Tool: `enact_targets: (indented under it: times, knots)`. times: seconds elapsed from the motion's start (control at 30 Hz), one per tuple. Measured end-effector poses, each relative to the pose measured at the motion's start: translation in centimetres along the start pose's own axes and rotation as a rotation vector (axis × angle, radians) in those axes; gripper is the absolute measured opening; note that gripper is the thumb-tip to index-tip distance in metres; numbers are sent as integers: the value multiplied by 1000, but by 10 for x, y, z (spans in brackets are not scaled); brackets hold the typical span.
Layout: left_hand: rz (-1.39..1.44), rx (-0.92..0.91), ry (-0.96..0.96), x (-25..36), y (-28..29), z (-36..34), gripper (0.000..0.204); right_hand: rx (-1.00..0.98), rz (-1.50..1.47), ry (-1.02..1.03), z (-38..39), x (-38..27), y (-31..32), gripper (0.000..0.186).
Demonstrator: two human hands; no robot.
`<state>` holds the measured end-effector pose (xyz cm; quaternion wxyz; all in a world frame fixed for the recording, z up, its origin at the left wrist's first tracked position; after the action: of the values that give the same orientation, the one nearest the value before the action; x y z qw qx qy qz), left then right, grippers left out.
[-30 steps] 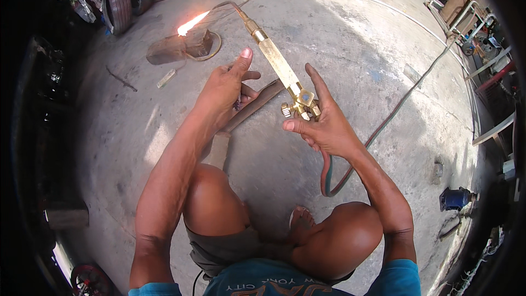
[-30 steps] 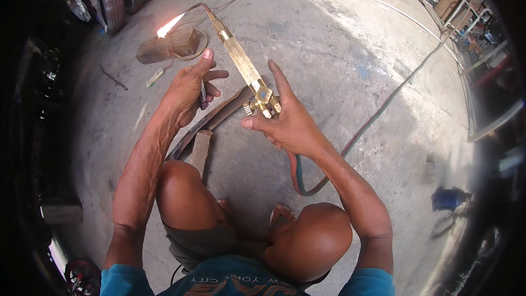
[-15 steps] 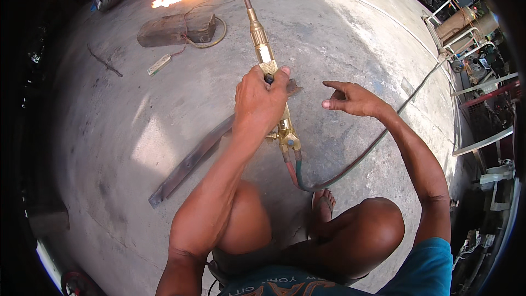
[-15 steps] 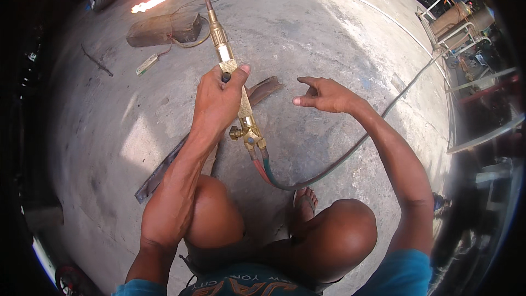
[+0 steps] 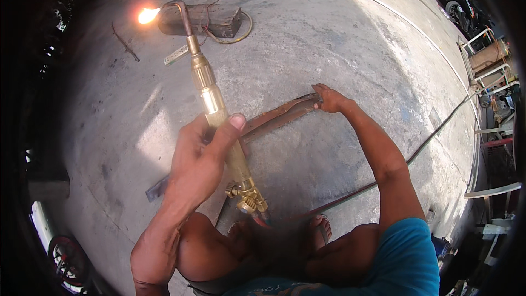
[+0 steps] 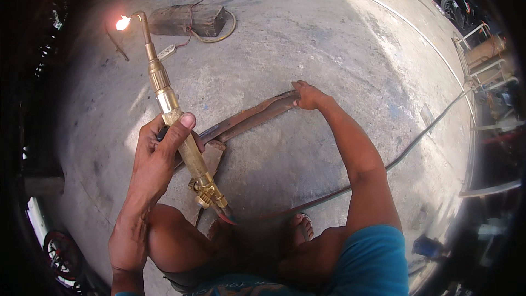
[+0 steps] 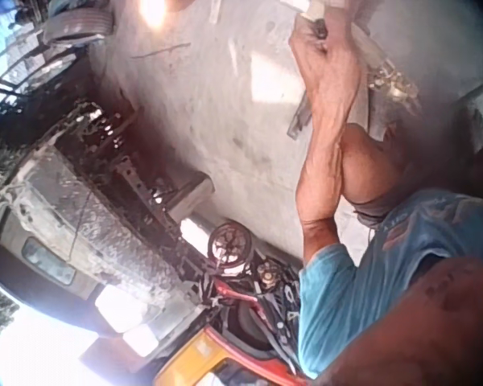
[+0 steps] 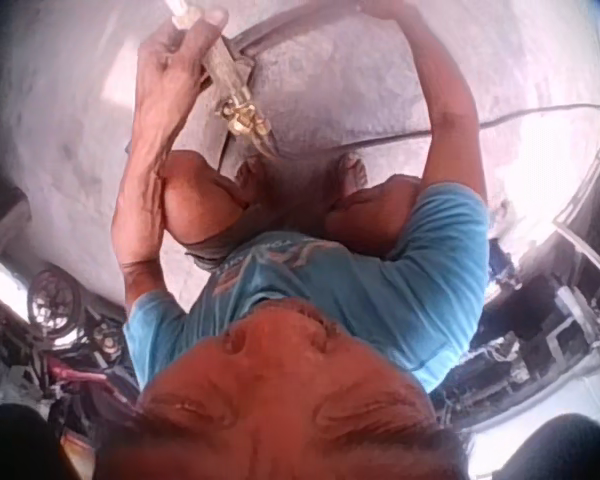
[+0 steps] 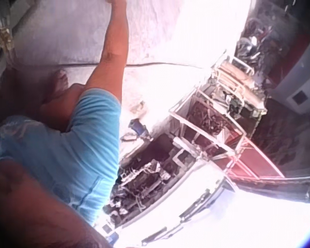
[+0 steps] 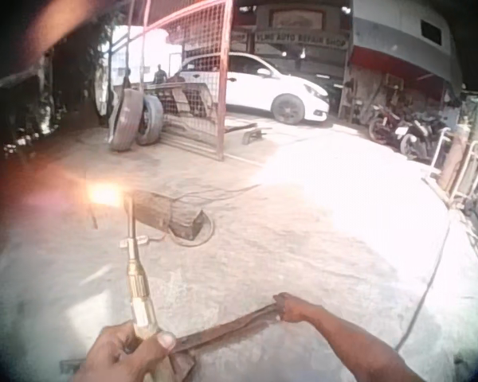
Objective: The person uses a handheld cutting torch to cut a long, curved metal bar lying on the concrete floor. They adjust the bar's position and apply the flame to separate a section, then reposition the bar to cut another section.
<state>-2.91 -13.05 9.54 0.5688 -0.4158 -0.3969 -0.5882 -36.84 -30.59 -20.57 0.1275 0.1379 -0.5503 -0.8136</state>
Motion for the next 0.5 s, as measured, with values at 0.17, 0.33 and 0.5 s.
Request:
enact_targets:
  times: [0.17,0.33,0.5]
  knots:
    - [-19,115,11,-4,18,15,49,-198,-337,-29,-19,-8,-13,115]
    - [-3,167,57,-14,9,3,47,-114,-325,-42,0,25,15,133]
    - [-31,196,96,-15,7,2,40,-159,-344,24,-15,30,12,134]
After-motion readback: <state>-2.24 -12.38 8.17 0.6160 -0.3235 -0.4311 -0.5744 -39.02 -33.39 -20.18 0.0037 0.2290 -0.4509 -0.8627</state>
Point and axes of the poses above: each hand's wrist, its own z-axis away from the middle knuckle, its own y-axis out of the back of the hand, x = y × z, the point moved 10 cm from there along -z, towards the middle knuckle, and after that the axes turned 14 degrees about z, right-handed, at the moved point
